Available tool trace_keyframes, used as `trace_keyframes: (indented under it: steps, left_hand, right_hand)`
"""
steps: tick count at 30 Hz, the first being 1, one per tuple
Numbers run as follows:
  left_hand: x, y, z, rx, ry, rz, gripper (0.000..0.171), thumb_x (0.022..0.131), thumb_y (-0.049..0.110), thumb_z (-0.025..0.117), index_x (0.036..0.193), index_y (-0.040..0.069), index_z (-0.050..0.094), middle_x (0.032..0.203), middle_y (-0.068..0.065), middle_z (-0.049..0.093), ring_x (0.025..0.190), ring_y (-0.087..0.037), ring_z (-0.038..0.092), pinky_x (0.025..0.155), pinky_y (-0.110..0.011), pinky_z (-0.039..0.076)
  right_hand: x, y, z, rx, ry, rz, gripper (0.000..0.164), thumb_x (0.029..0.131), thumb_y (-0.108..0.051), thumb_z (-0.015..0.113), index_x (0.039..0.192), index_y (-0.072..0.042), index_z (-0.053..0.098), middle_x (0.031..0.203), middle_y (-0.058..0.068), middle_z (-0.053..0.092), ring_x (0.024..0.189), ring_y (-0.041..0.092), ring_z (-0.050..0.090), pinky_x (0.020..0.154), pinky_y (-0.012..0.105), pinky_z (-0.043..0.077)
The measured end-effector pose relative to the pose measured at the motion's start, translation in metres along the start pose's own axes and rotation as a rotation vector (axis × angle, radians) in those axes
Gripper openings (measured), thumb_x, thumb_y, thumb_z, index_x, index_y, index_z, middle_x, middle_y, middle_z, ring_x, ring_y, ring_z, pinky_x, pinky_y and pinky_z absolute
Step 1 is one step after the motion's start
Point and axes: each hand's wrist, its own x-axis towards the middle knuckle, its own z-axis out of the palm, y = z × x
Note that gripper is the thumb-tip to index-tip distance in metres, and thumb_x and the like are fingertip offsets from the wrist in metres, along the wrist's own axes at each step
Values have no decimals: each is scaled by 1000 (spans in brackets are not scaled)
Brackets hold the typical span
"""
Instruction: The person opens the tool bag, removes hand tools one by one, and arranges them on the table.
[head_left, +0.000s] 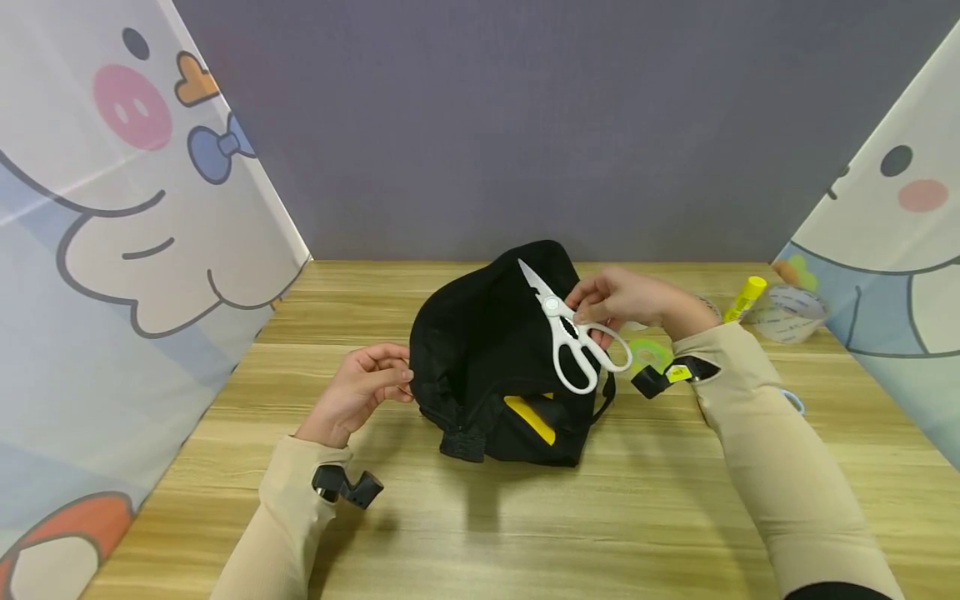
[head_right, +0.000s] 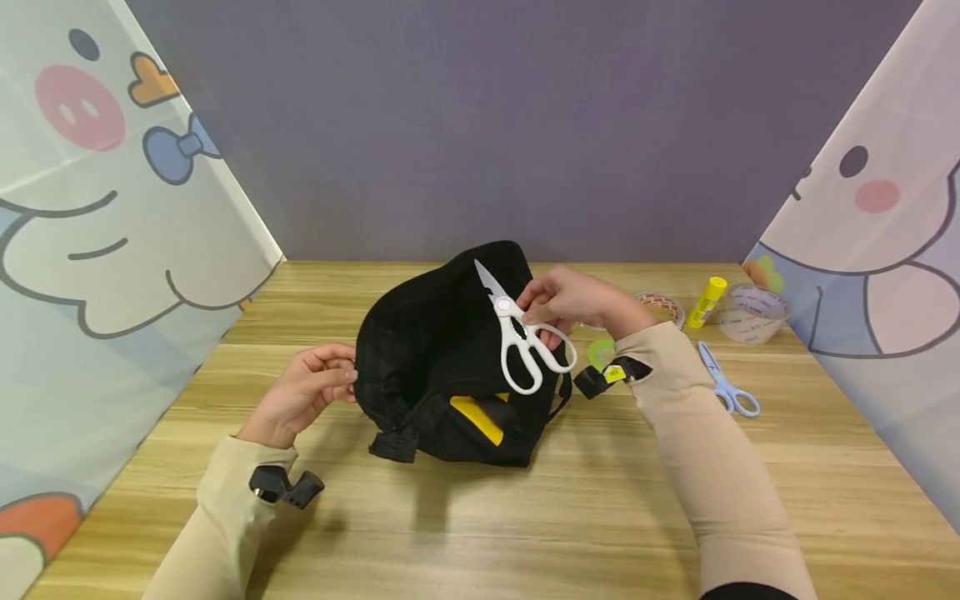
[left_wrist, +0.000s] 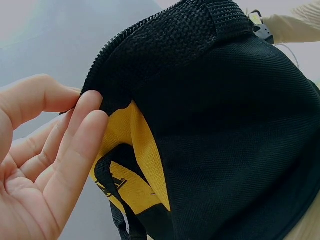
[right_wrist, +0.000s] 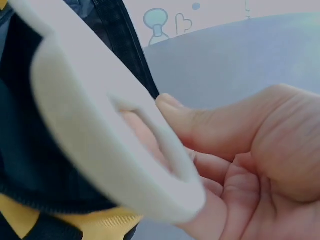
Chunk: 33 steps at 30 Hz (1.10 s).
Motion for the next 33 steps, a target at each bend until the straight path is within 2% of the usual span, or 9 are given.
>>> trace_keyframes:
  steps: [6,14,17,22,26,29,33]
  left_hand:
    - [0,0,0,-3,1,0,38,92,-15,50,101,15,73,82,0,68,69,-12,68,64,-25,61]
    - [0,1,1,-9,-10,-5,36,92,-14,52,101,14,73,83,0,68,69,-12,69,65,-25,61]
    - [0,1,1,-7,-13,1,35,92,-14,52,101,13,72,83,0,68,70,-12,69,65,-26,61]
    - [-1,1,1,-9,-7,5,35,92,-15,52,101,12,72,83,-1,68,69,-12,68,65,-26,61]
    - [0,0,0,-8,-12,2,34,92,-14,53,102,12,72,83,-1,68,70,-13,69,65,-26,61]
    - [1,-1,1,-13,-19,6,34,92,-14,53,102,12,72,84,-1,68,70,-13,69,65,-26,61]
    - [2,-2,0,-16,-27,14,34,92,-14,53,102,12,72,84,-1,68,70,-12,68,66,-26,61]
  right_hand:
    - [-12,12,-3,47,42,-50,33,97,7,54,125,21,46,86,9,64,61,17,64,58,37,62]
    - [-31,31,-7,54,109,-91,30,97,6,54,123,20,47,87,11,64,62,19,63,57,35,61]
    - [-38,38,-10,47,138,-101,34,98,5,53,127,20,45,91,14,64,62,20,63,57,37,61]
    - [-48,53,-17,30,140,-123,35,101,2,51,129,21,43,94,15,65,62,20,63,55,35,59]
    - [-58,67,-24,45,139,-140,29,101,1,51,124,20,46,92,10,68,62,19,65,53,32,59]
    - [-66,77,-30,78,147,-140,22,101,2,51,120,14,52,91,8,68,62,18,65,53,31,59]
    - [-78,90,-40,90,171,-142,19,101,4,50,114,-2,62,91,7,69,63,18,65,51,31,59]
